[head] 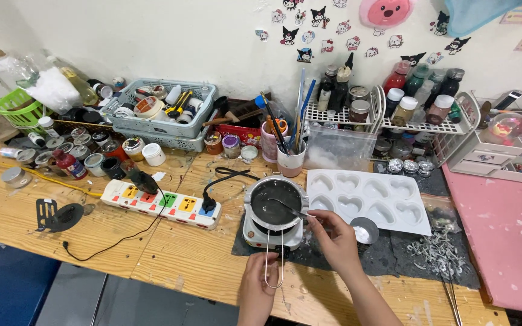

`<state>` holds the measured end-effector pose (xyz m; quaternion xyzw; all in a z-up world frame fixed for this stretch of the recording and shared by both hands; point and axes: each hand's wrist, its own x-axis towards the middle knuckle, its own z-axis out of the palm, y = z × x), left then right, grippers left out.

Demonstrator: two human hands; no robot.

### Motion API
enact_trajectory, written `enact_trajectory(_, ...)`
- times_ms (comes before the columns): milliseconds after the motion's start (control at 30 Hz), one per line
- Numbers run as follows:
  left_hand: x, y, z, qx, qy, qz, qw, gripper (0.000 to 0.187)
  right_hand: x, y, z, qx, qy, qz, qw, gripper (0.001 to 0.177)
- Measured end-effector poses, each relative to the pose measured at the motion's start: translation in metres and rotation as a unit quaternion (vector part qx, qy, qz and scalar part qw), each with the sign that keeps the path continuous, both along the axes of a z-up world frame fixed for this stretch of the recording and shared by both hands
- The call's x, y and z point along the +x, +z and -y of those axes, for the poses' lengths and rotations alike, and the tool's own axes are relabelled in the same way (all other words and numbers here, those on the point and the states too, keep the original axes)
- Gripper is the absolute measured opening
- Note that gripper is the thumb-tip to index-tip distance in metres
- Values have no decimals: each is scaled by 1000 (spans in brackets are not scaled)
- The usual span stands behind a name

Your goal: Stirring and melting wax in a small pot on a heating plate as part of candle making.

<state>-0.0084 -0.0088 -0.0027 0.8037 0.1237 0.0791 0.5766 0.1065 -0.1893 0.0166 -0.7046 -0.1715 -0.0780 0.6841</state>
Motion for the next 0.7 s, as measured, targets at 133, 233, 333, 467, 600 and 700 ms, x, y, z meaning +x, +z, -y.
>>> enact_trajectory(133,-3,0,6,17,-10,14,1000,31,-1,7,-5,10,-22,-157,987,25)
enact_trajectory(233,-2,-7,9,119,-14,38,992,34,-3,15,-5,15,-2,-75,997,31)
enact_trajectory(333,-3,-15,9,108,-24,31,993,35,-17,15,-4,10,-41,-23,999,39)
enact_trajectory(467,-1,-20,9,106,-25,82,991,37,-34,-16,0,22,-91,-47,995,31)
enact_trajectory(600,-2,-20,11,123,-26,93,988,43,-41,-33,-2,-34,-120,-64,990,24)
enact_trajectory(700,-1,-32,13,151,-25,115,981,43,-57,-28,-10,-125,-103,-89,983,18)
